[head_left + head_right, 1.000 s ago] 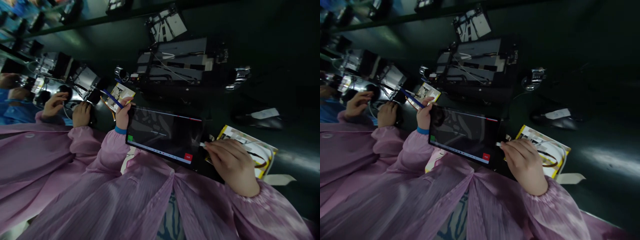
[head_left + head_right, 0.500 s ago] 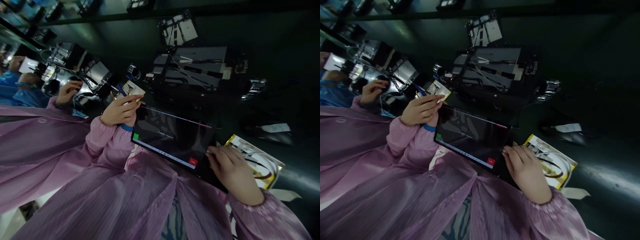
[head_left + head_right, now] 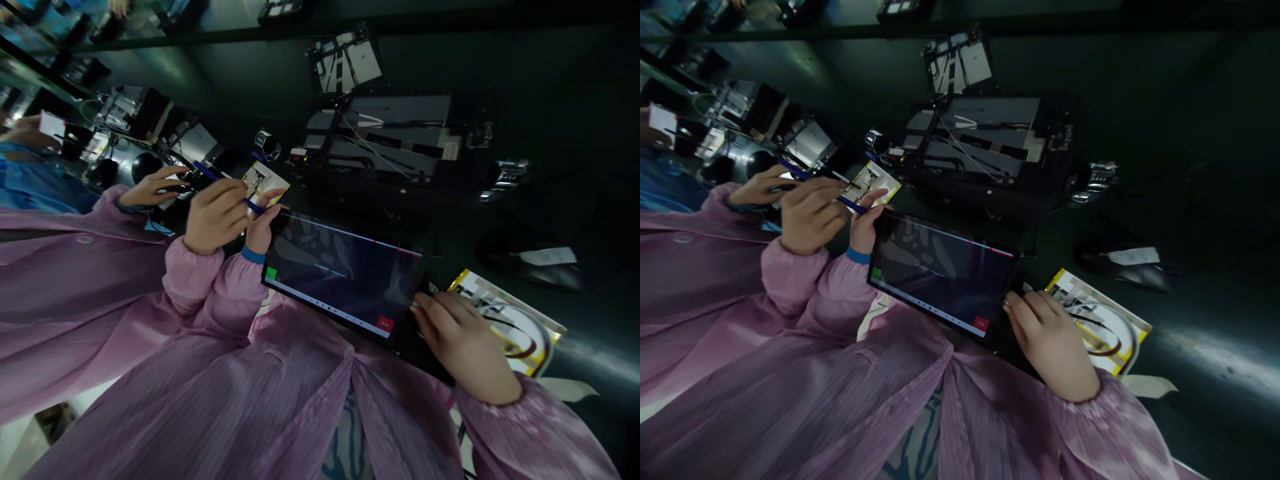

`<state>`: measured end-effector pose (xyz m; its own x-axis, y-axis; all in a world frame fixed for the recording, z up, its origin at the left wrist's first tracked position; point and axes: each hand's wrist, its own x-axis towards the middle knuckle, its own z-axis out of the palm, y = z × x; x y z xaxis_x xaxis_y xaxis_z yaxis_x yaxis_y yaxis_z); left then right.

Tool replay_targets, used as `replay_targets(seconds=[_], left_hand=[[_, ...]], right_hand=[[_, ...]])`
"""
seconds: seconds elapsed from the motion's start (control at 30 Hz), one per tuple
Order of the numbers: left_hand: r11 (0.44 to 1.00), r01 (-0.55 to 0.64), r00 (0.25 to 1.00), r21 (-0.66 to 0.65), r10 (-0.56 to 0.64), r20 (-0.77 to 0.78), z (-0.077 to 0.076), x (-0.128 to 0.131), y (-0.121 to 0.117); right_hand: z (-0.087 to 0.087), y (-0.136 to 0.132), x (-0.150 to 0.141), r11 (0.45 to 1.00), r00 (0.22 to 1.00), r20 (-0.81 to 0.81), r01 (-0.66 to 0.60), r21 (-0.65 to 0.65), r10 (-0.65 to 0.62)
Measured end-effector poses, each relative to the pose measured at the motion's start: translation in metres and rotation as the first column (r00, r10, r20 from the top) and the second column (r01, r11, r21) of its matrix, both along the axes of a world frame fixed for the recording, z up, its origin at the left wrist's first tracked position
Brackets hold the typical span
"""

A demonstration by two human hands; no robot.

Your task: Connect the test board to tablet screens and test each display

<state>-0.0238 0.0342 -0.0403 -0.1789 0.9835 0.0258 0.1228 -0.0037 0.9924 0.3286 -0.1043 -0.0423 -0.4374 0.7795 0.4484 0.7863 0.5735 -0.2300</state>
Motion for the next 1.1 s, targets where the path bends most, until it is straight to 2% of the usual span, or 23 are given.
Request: replay_targets(seconds=[0.07, 0.13, 0.43, 0.57, 0.73, 0.93, 1.1], left_hand=[[1.0, -0.01, 0.999, 0.023, 0.009, 0.053, -0.014, 0.013, 0.001], [1.0, 0.008, 0.992, 0.011, -0.009, 0.123, -0.021, 0.021, 0.001], [0.999, 0.044, 0.968, 0.025, -0.048, 0.244, -0.017, 0.023, 0.002], [0.999, 0.017, 0.976, 0.051, -0.027, 0.214, -0.015, 0.027, 0.003], [1.0, -0.008, 0.987, 0.025, 0.004, 0.16, -0.016, 0.023, 0.003], [1.0, -0.001, 0.988, 0.021, -0.002, 0.153, -0.017, 0.023, 0.003], [0.999, 0.023, 0.991, 0.049, -0.029, 0.128, -0.018, 0.022, 0.005]], right_hand=[[0.0, 0.0, 0.002, 1.0, 1.0, -0.018, 0.003, -0.013, -0.004], [0.001, 0.001, 0.004, 0.999, 0.999, -0.041, -0.011, -0.033, 0.01], [0.007, -0.001, 0.014, 0.991, 0.977, -0.213, -0.011, -0.135, -0.018], [0.009, 0.001, 0.014, 0.976, 0.96, -0.279, -0.061, -0.211, -0.001], [0.008, 0.004, 0.015, 0.971, 0.952, -0.304, -0.036, -0.237, -0.038], [0.009, 0.003, 0.016, 0.913, 0.957, -0.265, 0.0, -0.407, -0.119], [0.008, 0.002, 0.012, 0.886, 0.949, -0.279, 0.001, -0.463, -0.146]])
